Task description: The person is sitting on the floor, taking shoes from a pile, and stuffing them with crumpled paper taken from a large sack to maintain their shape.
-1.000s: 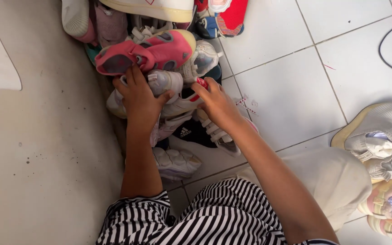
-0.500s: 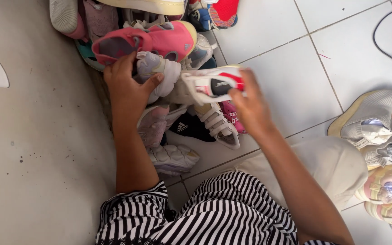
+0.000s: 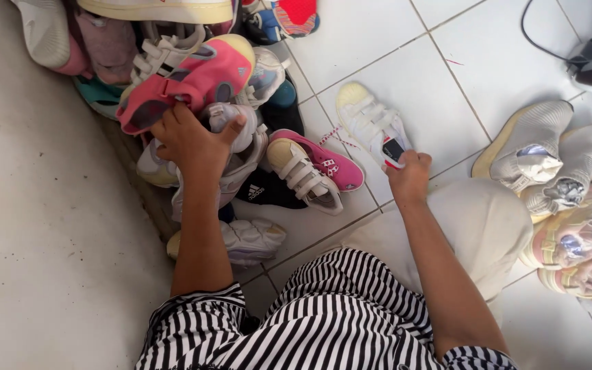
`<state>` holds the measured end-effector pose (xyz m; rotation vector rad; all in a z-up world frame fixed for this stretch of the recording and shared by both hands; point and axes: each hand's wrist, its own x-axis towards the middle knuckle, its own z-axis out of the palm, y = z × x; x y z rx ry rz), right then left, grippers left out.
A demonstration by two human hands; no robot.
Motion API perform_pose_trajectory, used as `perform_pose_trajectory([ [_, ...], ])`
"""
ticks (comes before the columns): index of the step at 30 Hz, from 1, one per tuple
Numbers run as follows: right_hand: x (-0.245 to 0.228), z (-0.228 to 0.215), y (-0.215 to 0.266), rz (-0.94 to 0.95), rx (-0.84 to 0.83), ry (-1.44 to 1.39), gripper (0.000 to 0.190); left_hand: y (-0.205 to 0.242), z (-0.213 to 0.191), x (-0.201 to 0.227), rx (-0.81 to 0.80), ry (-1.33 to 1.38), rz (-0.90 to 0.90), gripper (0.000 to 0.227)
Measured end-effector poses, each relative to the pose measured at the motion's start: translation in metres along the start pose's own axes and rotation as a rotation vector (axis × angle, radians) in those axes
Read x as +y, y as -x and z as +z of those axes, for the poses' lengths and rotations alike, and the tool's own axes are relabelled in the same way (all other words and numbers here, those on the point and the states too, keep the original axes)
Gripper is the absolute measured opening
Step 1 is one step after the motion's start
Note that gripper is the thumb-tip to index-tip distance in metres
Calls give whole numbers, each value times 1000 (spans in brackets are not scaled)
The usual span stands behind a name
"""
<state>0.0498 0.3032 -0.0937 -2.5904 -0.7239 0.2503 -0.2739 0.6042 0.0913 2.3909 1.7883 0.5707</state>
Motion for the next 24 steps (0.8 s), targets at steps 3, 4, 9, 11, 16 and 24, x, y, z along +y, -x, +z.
perform_pose_trajectory([
  [3, -3, -3, -5, -170, -3, -50, 40, -7, -1, 6, 89, 20, -33, 102],
  [4, -12, -9, -1, -167, 2, -47, 40, -8, 1, 6, 88, 24, -30, 102],
  [9, -11, -2, 13, -393, -141, -183, 37, -16, 21, -9, 149, 173, -129, 67],
  [11, -48, -37, 25, -369, -216, -343, 48, -25, 42, -35, 185, 222, -115, 53],
  [16, -95, -41, 49, -314, -379, -748, 74, -22, 31, -30, 371, 474, 20, 34],
  [24, -132, 8, 100, -697, -182, 67, 99, -25, 16, 11, 696, 272, 376, 29],
])
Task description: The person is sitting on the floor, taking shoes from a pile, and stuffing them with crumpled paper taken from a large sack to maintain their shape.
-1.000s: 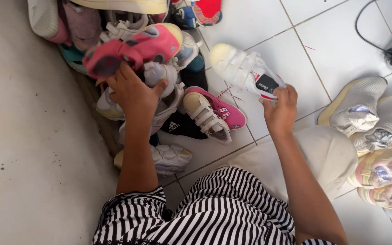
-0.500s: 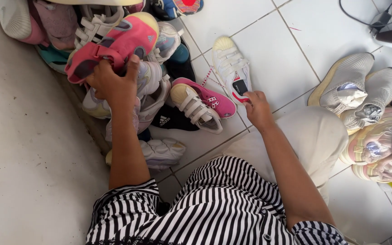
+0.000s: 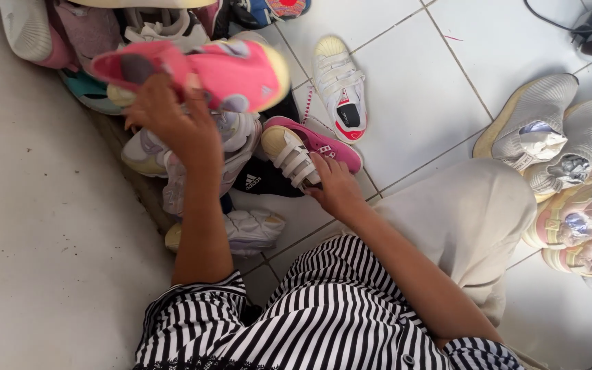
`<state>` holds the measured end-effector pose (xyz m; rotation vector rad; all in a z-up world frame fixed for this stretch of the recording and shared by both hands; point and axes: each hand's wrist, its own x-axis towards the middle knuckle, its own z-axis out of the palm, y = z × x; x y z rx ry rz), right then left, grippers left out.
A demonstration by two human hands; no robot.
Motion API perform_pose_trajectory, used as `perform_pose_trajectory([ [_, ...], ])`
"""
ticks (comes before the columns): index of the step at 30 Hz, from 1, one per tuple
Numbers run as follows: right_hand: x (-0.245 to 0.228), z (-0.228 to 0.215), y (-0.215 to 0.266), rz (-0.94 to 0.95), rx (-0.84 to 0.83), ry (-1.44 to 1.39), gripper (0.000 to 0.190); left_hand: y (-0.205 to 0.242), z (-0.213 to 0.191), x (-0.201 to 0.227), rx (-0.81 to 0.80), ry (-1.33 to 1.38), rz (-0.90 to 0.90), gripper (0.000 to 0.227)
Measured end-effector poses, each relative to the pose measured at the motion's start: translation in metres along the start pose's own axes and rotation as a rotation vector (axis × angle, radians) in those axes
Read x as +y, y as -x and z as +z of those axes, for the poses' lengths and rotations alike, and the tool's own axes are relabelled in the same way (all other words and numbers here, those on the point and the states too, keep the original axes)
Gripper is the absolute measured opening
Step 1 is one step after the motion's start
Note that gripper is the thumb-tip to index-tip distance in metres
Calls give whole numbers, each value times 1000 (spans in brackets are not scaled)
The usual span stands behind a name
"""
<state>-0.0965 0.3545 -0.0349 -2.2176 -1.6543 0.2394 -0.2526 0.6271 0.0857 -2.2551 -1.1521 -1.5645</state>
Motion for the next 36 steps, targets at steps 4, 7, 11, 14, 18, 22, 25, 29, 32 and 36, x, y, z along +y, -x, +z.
perform_pose_trajectory([
  [4, 54, 28, 8, 106, -132, -187, 62, 8, -9, 75, -172, 179, 35, 35],
  [7, 59, -7, 13, 225, -172, -250, 32, 6, 2, 130, -259, 325, 55, 13],
  [11, 42, -106, 22, 369, -350, -167, 49, 11, 44, 170, -394, 669, 159, 38],
  [14, 48, -143, 33, 368, -394, -14, 38, 31, 87, 198, -449, 807, 257, 28],
  [18, 45, -175, 34, 345, -423, -4, 36, 69, 150, 237, -466, 761, 428, 27],
  [22, 54, -157, 27, 371, -350, -78, 35, 112, 188, 246, -506, 806, 526, 23],
  [25, 76, -115, 29, 361, -299, -93, 33, 161, 221, 232, -844, 599, 640, 47],
  [29, 97, -72, 33, 440, -275, -185, 21, 152, 190, 212, -1285, 584, 400, 69],
  [32, 104, -63, 39, 412, -209, -252, 20, 134, 164, 193, -1307, 697, 270, 82],
  [36, 92, -79, 39, 460, -183, -361, 24, 81, 135, 118, -796, 121, 462, 31],
])
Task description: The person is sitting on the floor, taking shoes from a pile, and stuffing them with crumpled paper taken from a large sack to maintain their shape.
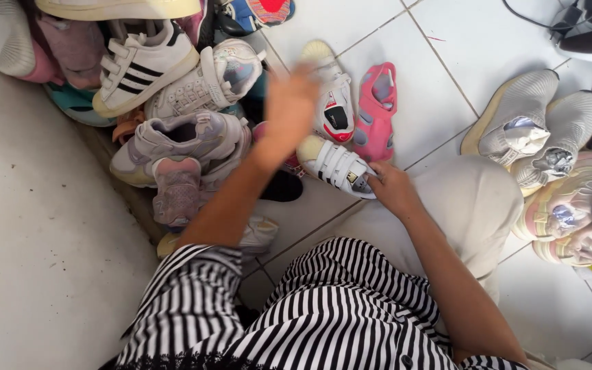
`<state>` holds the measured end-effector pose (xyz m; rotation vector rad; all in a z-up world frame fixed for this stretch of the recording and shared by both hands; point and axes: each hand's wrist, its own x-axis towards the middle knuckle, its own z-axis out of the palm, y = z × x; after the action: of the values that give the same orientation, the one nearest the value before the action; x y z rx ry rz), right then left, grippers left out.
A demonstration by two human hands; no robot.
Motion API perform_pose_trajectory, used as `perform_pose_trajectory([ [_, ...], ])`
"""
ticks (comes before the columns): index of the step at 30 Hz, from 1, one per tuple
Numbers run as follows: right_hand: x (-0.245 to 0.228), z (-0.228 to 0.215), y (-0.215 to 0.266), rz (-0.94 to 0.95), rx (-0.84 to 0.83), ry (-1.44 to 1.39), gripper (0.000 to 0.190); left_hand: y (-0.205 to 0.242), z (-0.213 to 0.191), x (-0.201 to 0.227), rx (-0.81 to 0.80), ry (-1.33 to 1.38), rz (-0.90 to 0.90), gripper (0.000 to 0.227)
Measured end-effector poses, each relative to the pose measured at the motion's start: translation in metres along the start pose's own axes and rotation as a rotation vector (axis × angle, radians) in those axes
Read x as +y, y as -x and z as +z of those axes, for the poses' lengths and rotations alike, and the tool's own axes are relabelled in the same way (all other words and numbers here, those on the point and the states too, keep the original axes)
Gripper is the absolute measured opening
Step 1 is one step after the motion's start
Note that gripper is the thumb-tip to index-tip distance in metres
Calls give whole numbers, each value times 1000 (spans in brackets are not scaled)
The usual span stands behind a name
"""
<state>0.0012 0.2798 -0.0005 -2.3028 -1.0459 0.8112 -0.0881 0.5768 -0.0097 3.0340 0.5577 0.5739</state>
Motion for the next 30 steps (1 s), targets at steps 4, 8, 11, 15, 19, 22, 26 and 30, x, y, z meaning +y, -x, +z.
perform_pose_trajectory([
  [4, 13, 10, -8, -91, 43, 40, 41, 13, -145, -80, -531, -749, -430, 16],
  [8, 0, 18, -16, -228, 86, -17, 36, 49, -150, -146, -64, -289, -671, 65],
  [11, -33, 14, -19, -218, 149, -109, 32, 51, -125, -178, 76, -408, -550, 57],
  [15, -82, 3, -27, -153, 197, -177, 31, 49, -94, -191, 206, -686, -514, 38],
  [19, -31, 57, -63, -228, 240, -81, 41, 57, -130, -152, 317, -545, -528, 43],
  [22, -41, 37, -48, -108, 151, -147, 34, 54, -160, -105, 325, -408, -494, 58],
  [26, -91, -11, -22, -413, 350, -108, 63, 32, -186, -8, 420, 972, -744, 13],
  [30, -132, -40, -12, -791, 661, 246, 96, 30, -113, 50, 390, 301, 227, 15],
])
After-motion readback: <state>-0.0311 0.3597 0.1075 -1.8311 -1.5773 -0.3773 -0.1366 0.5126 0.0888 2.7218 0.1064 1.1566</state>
